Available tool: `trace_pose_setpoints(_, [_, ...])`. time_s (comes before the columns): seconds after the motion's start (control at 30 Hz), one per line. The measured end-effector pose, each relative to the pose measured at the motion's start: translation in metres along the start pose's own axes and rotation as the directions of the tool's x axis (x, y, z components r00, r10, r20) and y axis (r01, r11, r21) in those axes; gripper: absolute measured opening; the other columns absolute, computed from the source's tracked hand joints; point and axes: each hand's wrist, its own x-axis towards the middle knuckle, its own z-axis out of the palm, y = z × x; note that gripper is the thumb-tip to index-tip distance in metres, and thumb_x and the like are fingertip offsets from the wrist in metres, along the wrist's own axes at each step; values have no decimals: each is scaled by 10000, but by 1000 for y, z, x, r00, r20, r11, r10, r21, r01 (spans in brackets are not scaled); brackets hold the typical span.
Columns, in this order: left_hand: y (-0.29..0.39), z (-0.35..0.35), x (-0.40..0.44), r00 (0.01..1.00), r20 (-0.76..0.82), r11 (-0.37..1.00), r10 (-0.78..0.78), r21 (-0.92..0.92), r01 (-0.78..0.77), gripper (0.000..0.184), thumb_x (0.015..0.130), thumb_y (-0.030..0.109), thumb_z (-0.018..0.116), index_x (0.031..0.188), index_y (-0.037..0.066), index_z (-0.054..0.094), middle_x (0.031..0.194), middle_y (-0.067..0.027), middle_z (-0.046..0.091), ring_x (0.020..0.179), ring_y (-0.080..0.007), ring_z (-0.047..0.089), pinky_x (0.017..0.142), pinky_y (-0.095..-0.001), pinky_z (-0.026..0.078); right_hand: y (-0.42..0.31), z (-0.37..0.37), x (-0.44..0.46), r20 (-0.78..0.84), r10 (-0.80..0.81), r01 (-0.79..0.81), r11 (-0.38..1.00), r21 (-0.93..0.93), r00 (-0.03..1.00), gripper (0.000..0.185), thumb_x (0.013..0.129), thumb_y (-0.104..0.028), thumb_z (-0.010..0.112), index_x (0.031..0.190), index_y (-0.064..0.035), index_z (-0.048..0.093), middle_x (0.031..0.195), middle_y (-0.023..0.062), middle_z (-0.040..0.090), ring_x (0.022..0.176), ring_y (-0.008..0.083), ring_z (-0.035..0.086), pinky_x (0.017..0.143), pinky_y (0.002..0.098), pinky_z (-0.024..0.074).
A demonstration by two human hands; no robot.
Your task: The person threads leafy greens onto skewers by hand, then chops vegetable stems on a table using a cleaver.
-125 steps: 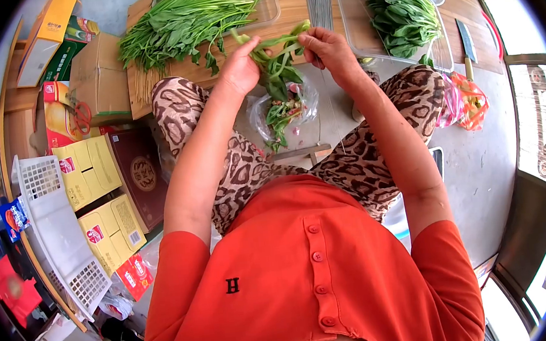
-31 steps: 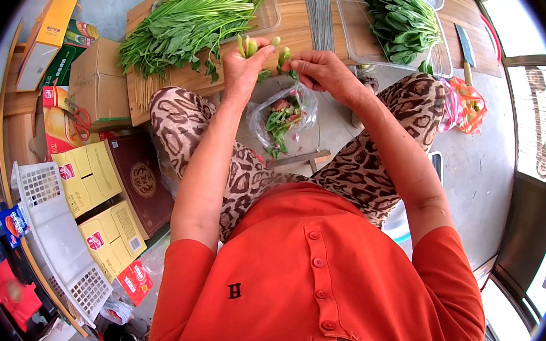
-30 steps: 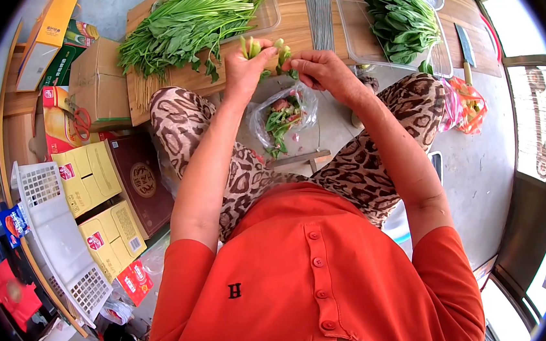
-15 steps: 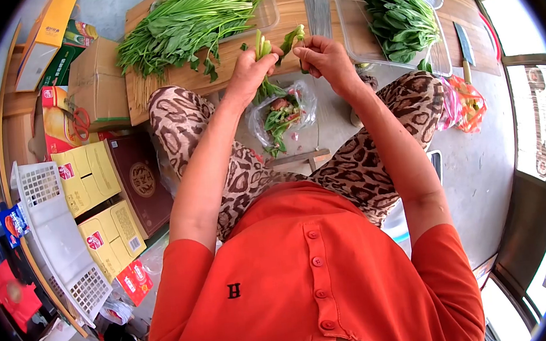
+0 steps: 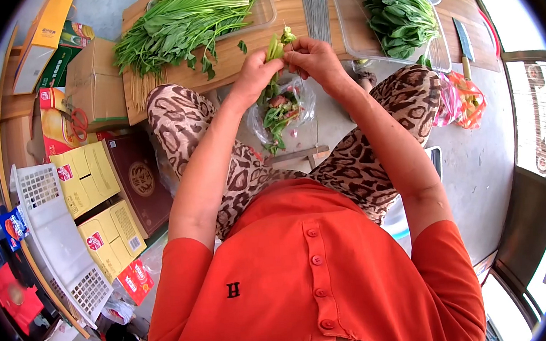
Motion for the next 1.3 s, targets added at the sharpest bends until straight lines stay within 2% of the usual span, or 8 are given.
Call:
trace_pose_setpoints(0.2, [8, -1, -2, 984, 65, 889, -168, -420, 180, 156, 897, 112, 552, 1005, 18, 615, 875, -38, 635, 751, -111, 565, 688, -241, 453, -8, -6, 0, 13, 42, -43, 991, 125, 999, 147, 865, -142, 634, 801, -14, 605, 651, 24, 611, 496, 66, 483, 441, 217, 373])
trace_pose_setpoints(0.33, [6, -4, -3, 976, 106, 911, -189, -352, 215, 163, 910, 128, 546, 1010, 20, 615, 887, -38, 639, 737, -110, 565, 681, -243, 455, -2, -8, 1, 44, 37, -43, 989, 142, 998, 166, 867, -157, 644, 781, -22, 603, 638, 27, 603, 470, 69, 465, 424, 209, 348])
trace_pose_setpoints(0.43, [-10, -5, 2, 987, 149, 992, -63, -99, 78, 182, 938, 147, 513, 1025, 25, 617, 904, -22, 644, 737, -112, 562, 677, -242, 458, -3, -6, -1, 23, 67, -69, 995, 66, 997, 176, 869, -154, 644, 762, -22, 601, 630, 30, 597, 462, 71, 463, 418, 208, 342])
trace_pose_setpoints(0.63, [18, 5, -7, 978, -2, 876, -209, -445, 186, 224, 954, 152, 481, 1064, -1, 602, 976, -60, 637, 784, -133, 596, 709, -281, 496, -6, -10, 0, 0, 98, -96, 979, 180, 995, 181, 867, -142, 636, 739, -21, 594, 599, 29, 575, 451, 78, 451, 429, 223, 345])
trace_pose_setpoints(0.77, [-6, -19, 5, 973, -222, 966, -66, -260, 7, 219, 948, 130, 495, 1079, -10, 601, 989, -72, 637, 786, -130, 589, 695, -286, 493, -4, -13, 1, -14, 56, -52, 975, 214, 998, 183, 865, -138, 634, 728, -27, 586, 595, 27, 571, 448, 80, 447, 436, 227, 347])
trace_pose_setpoints(0.87, [-3, -17, 5, 975, -217, 993, 48, -99, -70, 202, 933, 140, 539, 1066, 8, 615, 948, -59, 638, 732, -104, 550, 650, -260, 457, -5, -12, 1, -29, 47, -39, 976, 213, 998, 189, 865, -135, 635, 717, -32, 579, 596, 28, 571, 450, 80, 452, 432, 225, 344])
trace_pose_setpoints(1.03, [9, 5, -2, 993, -111, 991, 33, -123, -46, 199, 825, 93, 705, 997, 39, 621, 778, 44, 574, 657, -52, 482, 603, -212, 406, -5, -7, -1, -23, 39, -32, 969, 246, 999, 184, 867, -130, 635, 722, -33, 579, 595, 34, 577, 450, 79, 460, 426, 220, 350])
trace_pose_setpoints(1.3, [11, -6, 1, 977, -212, 969, 17, -239, -69, 160, 840, 83, 677, 980, 27, 624, 807, -21, 632, 585, -69, 479, 529, -218, 372, -16, -5, -7, 61, 27, -38, 979, 199, 998, 179, 922, -171, 581, 869, -12, 646, 592, 20, 573, 437, 64, 445, 412, 210, 338])
